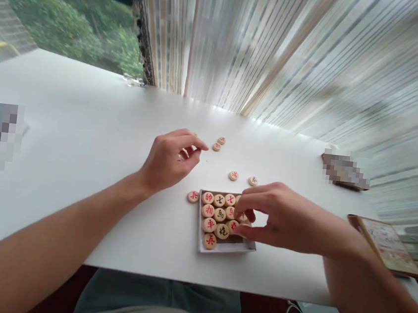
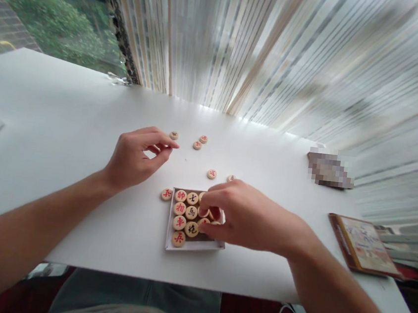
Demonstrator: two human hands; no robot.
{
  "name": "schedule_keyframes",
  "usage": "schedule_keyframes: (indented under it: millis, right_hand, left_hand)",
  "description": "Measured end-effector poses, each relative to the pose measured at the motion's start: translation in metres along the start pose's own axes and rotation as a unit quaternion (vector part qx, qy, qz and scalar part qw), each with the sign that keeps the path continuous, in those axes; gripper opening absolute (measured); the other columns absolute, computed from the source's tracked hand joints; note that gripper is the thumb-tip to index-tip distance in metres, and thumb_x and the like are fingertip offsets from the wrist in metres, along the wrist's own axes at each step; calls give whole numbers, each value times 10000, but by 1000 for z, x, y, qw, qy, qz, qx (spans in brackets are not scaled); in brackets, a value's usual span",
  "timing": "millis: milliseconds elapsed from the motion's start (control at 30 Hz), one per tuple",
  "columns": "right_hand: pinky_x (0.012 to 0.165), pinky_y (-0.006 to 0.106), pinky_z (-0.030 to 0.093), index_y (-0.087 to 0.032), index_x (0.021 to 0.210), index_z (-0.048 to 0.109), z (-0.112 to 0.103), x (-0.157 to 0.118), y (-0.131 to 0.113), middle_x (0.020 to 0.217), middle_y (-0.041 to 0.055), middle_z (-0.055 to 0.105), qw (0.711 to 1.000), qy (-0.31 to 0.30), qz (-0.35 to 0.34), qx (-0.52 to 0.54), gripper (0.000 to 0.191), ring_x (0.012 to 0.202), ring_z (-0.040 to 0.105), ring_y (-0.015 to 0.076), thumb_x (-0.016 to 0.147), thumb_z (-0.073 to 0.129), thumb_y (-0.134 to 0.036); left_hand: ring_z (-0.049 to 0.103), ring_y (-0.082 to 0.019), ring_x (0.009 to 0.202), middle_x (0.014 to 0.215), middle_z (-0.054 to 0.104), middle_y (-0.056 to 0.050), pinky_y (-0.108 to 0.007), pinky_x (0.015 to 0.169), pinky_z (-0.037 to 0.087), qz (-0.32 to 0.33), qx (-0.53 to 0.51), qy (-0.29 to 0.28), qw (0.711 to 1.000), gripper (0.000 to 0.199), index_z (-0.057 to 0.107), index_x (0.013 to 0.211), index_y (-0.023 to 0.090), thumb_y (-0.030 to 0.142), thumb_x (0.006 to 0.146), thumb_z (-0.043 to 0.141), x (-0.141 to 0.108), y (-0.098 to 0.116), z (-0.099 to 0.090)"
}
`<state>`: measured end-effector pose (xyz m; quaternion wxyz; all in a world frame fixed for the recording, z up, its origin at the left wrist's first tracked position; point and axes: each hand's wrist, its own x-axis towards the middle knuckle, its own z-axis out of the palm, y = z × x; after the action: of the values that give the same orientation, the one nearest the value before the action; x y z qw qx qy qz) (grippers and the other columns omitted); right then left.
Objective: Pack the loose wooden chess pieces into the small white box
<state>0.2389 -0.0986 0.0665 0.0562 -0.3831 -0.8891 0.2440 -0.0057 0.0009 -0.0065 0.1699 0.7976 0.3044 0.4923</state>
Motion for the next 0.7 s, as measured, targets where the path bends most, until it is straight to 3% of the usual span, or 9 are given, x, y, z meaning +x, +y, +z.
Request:
schedule_keyframes:
  millis: [167,300,700]
  right_hand:
    - [631,261,364,-183,797,651,25,-7,-6,796,-2,658,999,-26,25,-34,159,679,553,133,850,781,-109]
    - [655,290,358,-186,814,639,40,-8,-4,814,15,679,998,-26,0,-58,158,705,574,152,896,750,-109]
    - [654,309,354,-187,769,621,57,-3,1,730,0,636,992,38,-73,-99,256,637,512,149,1022,604,-155]
  left_hand:
    - [719,-131,703,901,778,-59,-222,630,608,3,-4,0,1000,187,810,922,145,81,890,638,-1,-2,2]
    - [721,-134,706,895,779,-57,-221,623,599,11,1,-6,1000,193,807,918,150,76,889,631,-1,-2,3]
    - [707,-134,685,879,773,-54,-234,613,591,12,5,-6,1000,207,808,917,153,75,876,621,-1,-3,4]
